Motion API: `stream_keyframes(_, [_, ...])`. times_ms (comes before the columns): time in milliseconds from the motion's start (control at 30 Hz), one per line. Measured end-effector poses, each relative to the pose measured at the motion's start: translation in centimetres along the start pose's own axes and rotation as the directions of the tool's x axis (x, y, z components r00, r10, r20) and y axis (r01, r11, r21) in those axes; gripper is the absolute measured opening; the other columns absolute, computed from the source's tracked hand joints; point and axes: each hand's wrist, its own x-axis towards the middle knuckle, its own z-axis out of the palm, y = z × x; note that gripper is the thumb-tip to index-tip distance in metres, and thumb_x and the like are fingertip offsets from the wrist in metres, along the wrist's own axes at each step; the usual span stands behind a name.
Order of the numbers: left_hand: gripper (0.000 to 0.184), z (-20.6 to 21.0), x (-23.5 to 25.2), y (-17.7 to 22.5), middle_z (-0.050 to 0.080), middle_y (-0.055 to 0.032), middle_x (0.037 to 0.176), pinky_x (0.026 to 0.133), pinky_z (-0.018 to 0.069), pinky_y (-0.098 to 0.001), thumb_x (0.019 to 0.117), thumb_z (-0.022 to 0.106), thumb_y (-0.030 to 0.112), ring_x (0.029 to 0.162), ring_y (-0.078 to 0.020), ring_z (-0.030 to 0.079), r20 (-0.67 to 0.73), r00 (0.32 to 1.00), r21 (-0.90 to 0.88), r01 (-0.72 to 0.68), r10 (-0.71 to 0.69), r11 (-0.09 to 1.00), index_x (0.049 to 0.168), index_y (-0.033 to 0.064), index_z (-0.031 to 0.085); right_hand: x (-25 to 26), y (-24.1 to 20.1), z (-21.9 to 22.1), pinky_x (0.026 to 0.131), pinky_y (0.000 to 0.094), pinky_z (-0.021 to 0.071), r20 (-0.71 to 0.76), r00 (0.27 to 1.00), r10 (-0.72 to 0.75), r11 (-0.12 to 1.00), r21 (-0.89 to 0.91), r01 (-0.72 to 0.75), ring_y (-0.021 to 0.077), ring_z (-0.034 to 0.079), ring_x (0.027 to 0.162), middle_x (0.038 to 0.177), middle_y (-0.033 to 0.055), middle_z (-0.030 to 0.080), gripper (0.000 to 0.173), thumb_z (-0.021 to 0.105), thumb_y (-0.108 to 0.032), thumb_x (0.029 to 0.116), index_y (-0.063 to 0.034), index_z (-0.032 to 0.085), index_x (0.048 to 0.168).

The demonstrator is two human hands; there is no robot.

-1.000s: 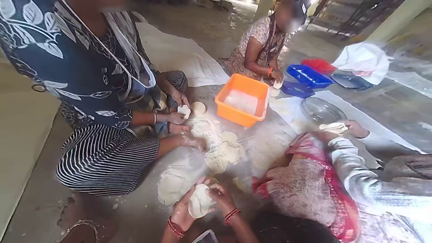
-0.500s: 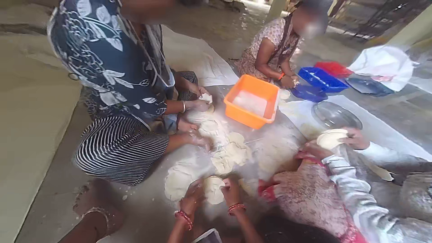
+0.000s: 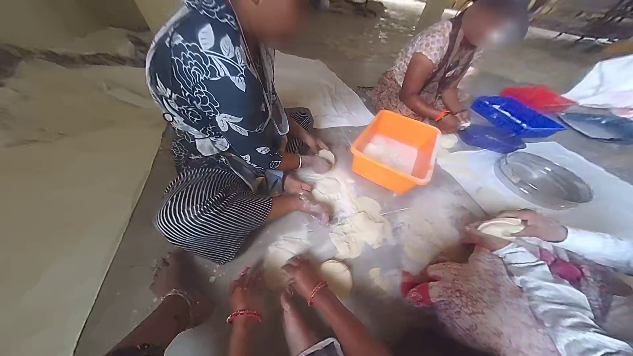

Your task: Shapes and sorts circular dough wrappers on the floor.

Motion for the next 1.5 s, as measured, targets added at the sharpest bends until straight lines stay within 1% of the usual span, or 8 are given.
stream_keyframes(133, [0.042,0.1,0.0,0.5,0.05,-0.0237,0.145,0.096,0.0494,-0.0426,0.1106,0.034,0.017,0.116,-0.0281,0.059,0.061,0.998,-0.015,-0.033,0.034,0.999,0.147,-0.0039,0.039,1.8,-0.1,-0.7,0.111,0.055,0.0412,-0.037,0.999,-0.01,1.0,-0.006,0.01,0.0366,0.057,0.13,0.13,0.0175,0.067,0.028,0.061,-0.012,0.0996,-0.0052,0.072,0.125])
stream_keyframes(400, [0.052,1.7,-0.2,-1.1,0.05,-0.0223,0.148,0.109,0.0447,-0.0435,0.1018,0.052,0.019,0.131,-0.028,0.053,0.431,0.892,0.107,-0.203,0.139,0.973,0.147,-0.006,0.043,0.8,-2.5,-8.4,0.098,0.0359,0.0522,-0.184,0.972,0.145,0.77,0.639,0.006,0.0213,0.067,0.106,0.115,0.0214,0.07,0.028,0.055,-0.012,0.1038,0.0085,0.067,0.12])
stream_keyframes(600, [0.034,3.1,-2.4,-1.7,0.07,-0.0118,0.114,0.089,0.0572,-0.0342,0.1029,0.049,0.011,0.101,-0.0161,0.069,0.633,0.774,-0.06,0.072,-0.018,0.996,0.133,-0.0036,0.055,-2.1,-2.7,-10.4,0.083,0.0404,0.0547,0.042,0.896,0.443,0.363,0.905,-0.222,0.0213,0.064,0.097,0.117,0.0173,0.065,0.032,0.053,-0.019,0.1073,0.0013,0.06,0.13])
stream_keyframes(733, [0.033,4.8,-4.5,-2.8,0.07,-0.005,0.098,0.078,0.0598,-0.0322,0.0945,0.05,-0.005,0.086,-0.0135,0.069,0.62,0.781,-0.095,0.159,-0.066,0.983,0.127,0.0006,0.054,-5.4,-0.5,-9.3,0.087,0.0396,0.0557,0.014,0.859,0.511,0.293,0.937,-0.189,0.0203,0.064,0.098,0.114,0.0164,0.065,0.03,0.063,-0.011,0.1005,0.0041,0.06,0.126])
stream_keyframes(867, [0.032,5.9,-6.3,-3.2,0.066,-0.0092,0.098,0.066,0.0572,-0.0294,0.0953,0.054,-0.008,0.078,-0.014,0.066,0.544,0.826,0.067,0.136,-0.15,0.989,0.127,-0.0031,0.055,-9.7,3.1,-7.7,0.092,0.0461,0.0542,-0.08,0.742,0.666,0.445,0.84,-0.31,0.0278,0.065,0.107,0.12,0.0218,0.066,0.03,0.058,-0.015,0.1043,0.0053,0.064,0.125])
stream_keyframes(967, [0.036,5.7,-6.0,-4.2,0.061,-0.0205,0.117,0.078,0.0585,-0.037,0.0982,0.056,-0.004,0.089,-0.0226,0.066,0.53,0.832,0.224,0.045,-0.161,0.974,0.133,-0.007,0.051,-11.5,6.2,-6.1,0.102,0.0518,0.0503,-0.072,0.705,0.706,0.621,0.541,-0.567,0.0358,0.066,0.115,0.123,0.0256,0.067,0.034,0.053,-0.02,0.1065,0.0048,0.066,0.127])
stream_keyframes(1400, [0.033,5.1,-4.8,-2.0,0.059,-0.0212,0.125,0.086,0.0564,-0.0421,0.106,0.045,0.008,0.102,-0.0263,0.065,0.344,0.935,0.075,0.065,-0.087,0.995,0.136,-0.0048,0.049,-11.5,7.4,-6.0,0.099,0.0501,0.053,-0.019,0.726,0.687,0.633,0.505,-0.586,0.0315,0.069,0.109,0.121,0.0209,0.07,0.037,0.064,-0.025,0.1017,-0.0005,0.068,0.129])
stream_keyframes(1500, [0.035,4.1,-3.6,-0.6,0.057,-0.0217,0.132,0.091,0.0536,-0.0425,0.1082,0.043,0.012,0.108,-0.0264,0.063,0.248,0.967,0.036,0.048,-0.056,0.998,0.139,-0.0042,0.047,-11.7,6.7,-6.5,0.102,0.0539,0.0509,-0.111,0.678,0.727,0.671,0.328,-0.665,0.0326,0.068,0.114,0.121,0.0175,0.072,0.037,0.065,-0.029,0.0999,-0.0062,0.069,0.129])
